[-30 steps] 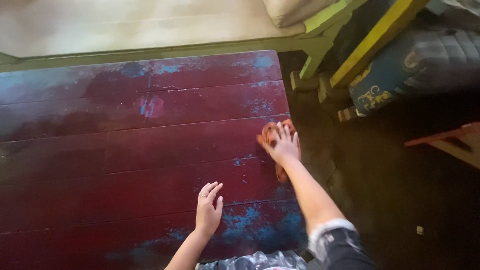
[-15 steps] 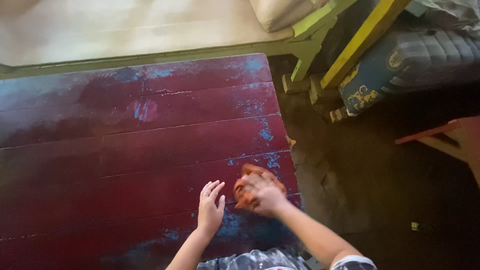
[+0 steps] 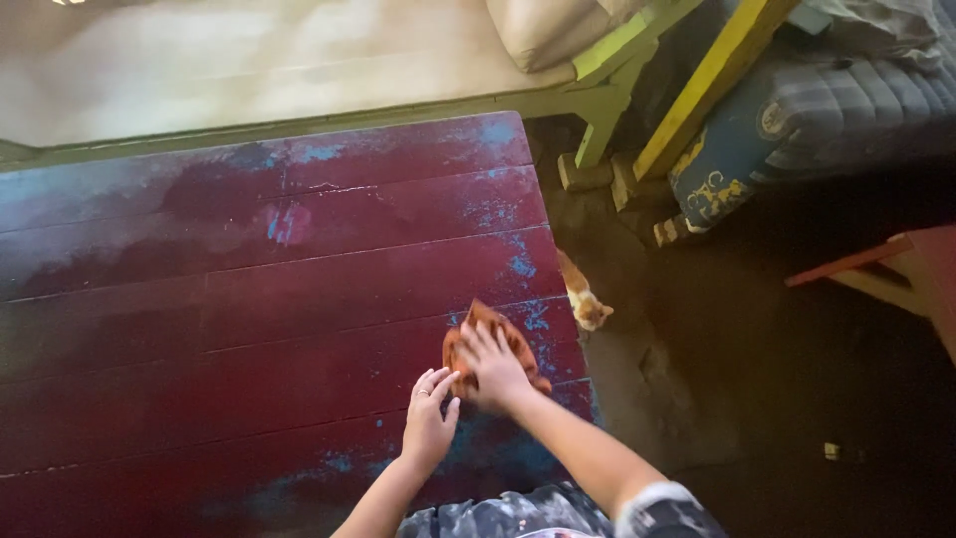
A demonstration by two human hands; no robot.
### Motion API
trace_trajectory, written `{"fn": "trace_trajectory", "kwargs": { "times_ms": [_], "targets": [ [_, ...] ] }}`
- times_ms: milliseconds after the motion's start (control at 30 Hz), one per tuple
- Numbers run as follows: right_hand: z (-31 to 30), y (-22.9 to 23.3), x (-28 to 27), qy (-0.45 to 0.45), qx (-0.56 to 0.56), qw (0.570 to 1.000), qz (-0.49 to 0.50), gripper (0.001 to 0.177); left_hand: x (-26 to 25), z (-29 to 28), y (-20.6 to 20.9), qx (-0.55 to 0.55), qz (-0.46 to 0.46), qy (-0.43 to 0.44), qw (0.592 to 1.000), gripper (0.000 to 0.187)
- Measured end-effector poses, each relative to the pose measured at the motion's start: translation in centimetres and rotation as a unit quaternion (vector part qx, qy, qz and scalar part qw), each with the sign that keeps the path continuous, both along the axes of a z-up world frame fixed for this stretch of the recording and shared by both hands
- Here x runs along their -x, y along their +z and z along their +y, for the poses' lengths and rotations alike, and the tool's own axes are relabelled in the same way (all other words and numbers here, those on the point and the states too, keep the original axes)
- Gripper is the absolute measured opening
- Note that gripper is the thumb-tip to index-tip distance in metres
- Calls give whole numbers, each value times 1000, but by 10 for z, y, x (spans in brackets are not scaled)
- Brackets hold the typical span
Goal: The person wipes a maroon wooden table with a brown cloth, moving the cloth back and forth across the surface. A cat walks by and the person briefly touches it before resuming wiping.
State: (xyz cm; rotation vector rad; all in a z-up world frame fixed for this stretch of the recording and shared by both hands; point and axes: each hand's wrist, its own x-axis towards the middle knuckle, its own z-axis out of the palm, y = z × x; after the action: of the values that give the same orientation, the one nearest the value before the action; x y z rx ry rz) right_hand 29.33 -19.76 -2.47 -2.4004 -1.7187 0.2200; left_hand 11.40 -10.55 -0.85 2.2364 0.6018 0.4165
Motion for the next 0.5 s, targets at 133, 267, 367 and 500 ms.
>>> {"fn": "trace_trajectory", "kwargs": {
  "times_ms": [133,267,367,500],
  "targets": [
    [-60,5,-4,108,-73,991,34,79,3,2,0,6,-5,6,1000,47],
    [-73,-9,-65,61,-97,993,-34,68,9,2,1,-3,-12,8,1000,47],
    [-37,-36,-92,-158,-47,985,-44,82,13,-1,-1,17,2,8,1000,47],
    [14,-47,-42,-269,3,962,-50,98,16,-3,9,-12,0,-24,1000,46]
  ]
}}
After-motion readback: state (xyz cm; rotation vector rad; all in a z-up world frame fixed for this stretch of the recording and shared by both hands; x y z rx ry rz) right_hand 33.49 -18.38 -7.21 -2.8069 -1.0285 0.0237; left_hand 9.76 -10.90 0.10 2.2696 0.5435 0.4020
